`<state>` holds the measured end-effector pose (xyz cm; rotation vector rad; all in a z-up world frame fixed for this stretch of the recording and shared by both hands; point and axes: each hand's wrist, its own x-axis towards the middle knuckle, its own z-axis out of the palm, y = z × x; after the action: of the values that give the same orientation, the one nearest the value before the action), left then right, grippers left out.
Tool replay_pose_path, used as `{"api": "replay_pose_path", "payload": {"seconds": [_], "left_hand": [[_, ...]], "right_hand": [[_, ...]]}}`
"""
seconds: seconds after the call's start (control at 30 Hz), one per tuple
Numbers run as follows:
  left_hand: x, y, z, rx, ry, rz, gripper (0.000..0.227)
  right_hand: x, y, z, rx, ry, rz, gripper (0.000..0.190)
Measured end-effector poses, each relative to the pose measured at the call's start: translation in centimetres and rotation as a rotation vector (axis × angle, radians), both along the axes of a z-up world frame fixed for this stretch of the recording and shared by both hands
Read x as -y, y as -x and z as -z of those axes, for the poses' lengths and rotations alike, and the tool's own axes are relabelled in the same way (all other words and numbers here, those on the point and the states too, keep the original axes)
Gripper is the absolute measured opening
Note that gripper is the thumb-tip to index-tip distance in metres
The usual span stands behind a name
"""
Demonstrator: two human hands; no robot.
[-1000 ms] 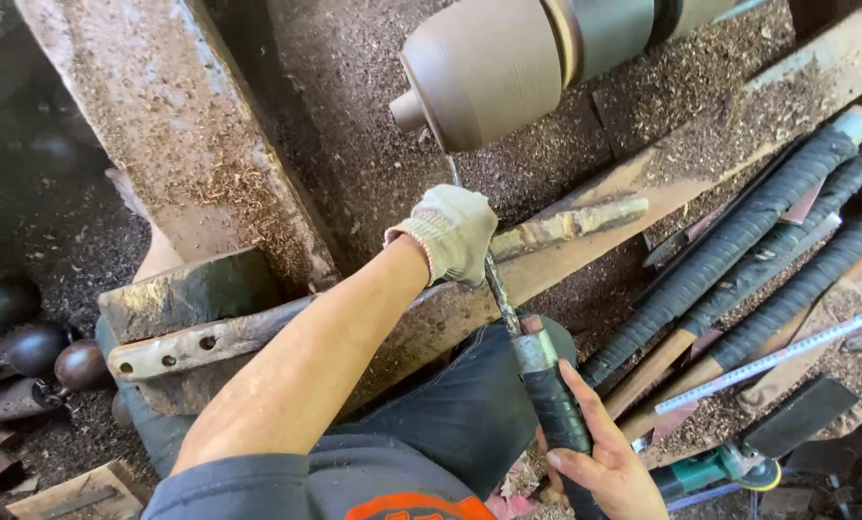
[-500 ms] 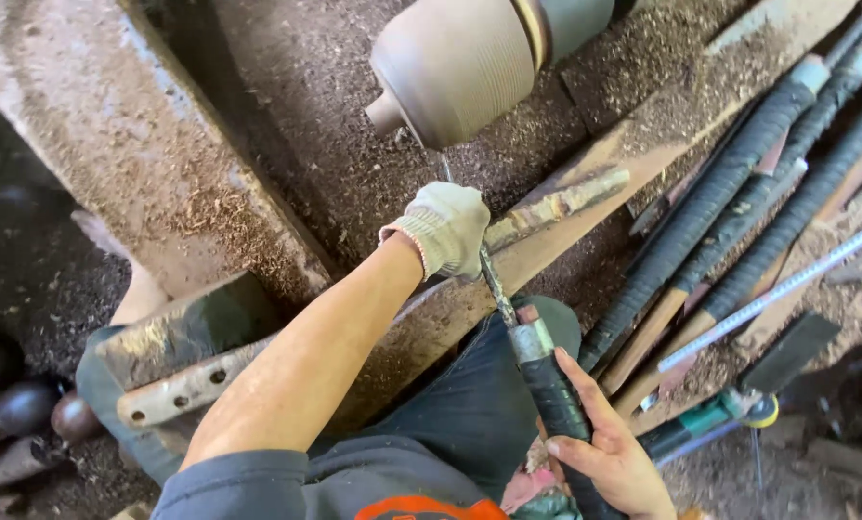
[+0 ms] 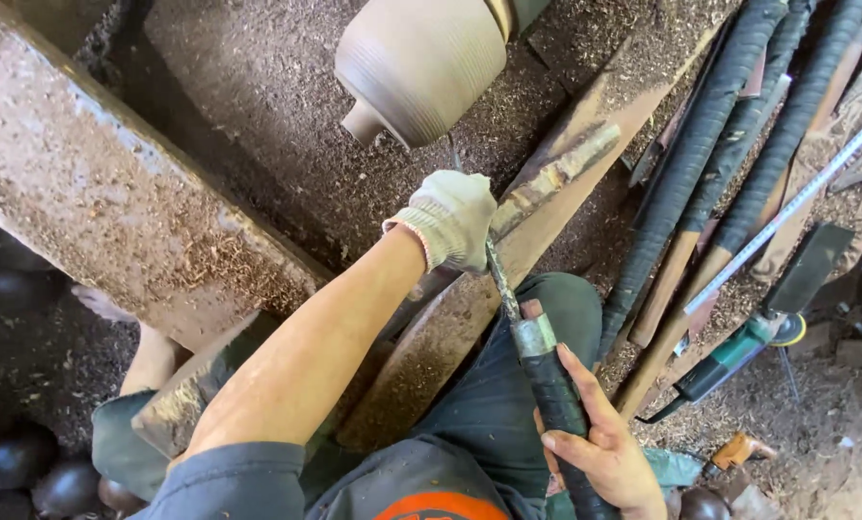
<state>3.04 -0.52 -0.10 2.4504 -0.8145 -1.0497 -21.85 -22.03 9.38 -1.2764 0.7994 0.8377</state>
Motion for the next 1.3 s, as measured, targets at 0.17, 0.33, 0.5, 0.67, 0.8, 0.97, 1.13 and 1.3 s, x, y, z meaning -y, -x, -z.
{"api": "replay_pose_path", "payload": {"seconds": [0.17, 0.33, 0.5, 0.67, 0.8, 0.97, 1.13, 1.3], "left_hand": [[0.1, 0.0, -0.3, -0.01, -0.019, -0.032, 0.04], [0.3, 0.0, -0.9, -0.066, -0.076, -0.04, 0.036], [0.4, 0.6, 0.0, -0.035, -0.053, -0.081, 0.029], [0.7, 0.4, -0.7, -0.08, -0.118, -0.093, 0.034], [1.2, 0.2, -0.8, -0.128, -0.201, -0.103, 0.038], [1.3, 0.3, -0.8, -0.126, -0.216, -0.105, 0.037], [1.5, 0.2, -1.2, -0.134, -0.244, -0.125, 0.039], [1.7, 0.3, -1.0, -0.149, -0.281, -0.115, 0.039]], "right_hand": [[1.1, -0.1, 0.2, 0.017, -0.012, -0.045, 0.108], [3.0, -1.9, -0.4, -0.056, 0.032, -0.142, 0.111], [4.9, -3.0, -0.2, -0.044, -0.071, -0.151, 0.107], [5.8, -4.4, 0.0, -0.084, -0.058, -0.206, 0.112], [6.9, -4.9, 0.5, -0.075, -0.114, -0.235, 0.11], [8.2, -5.1, 1.4, -0.051, -0.156, -0.267, 0.109], [8.7, -5.7, 1.7, -0.072, -0.166, -0.275, 0.111], [9.1, -6.2, 2.1, -0.132, -0.167, -0.269, 0.114]]}}
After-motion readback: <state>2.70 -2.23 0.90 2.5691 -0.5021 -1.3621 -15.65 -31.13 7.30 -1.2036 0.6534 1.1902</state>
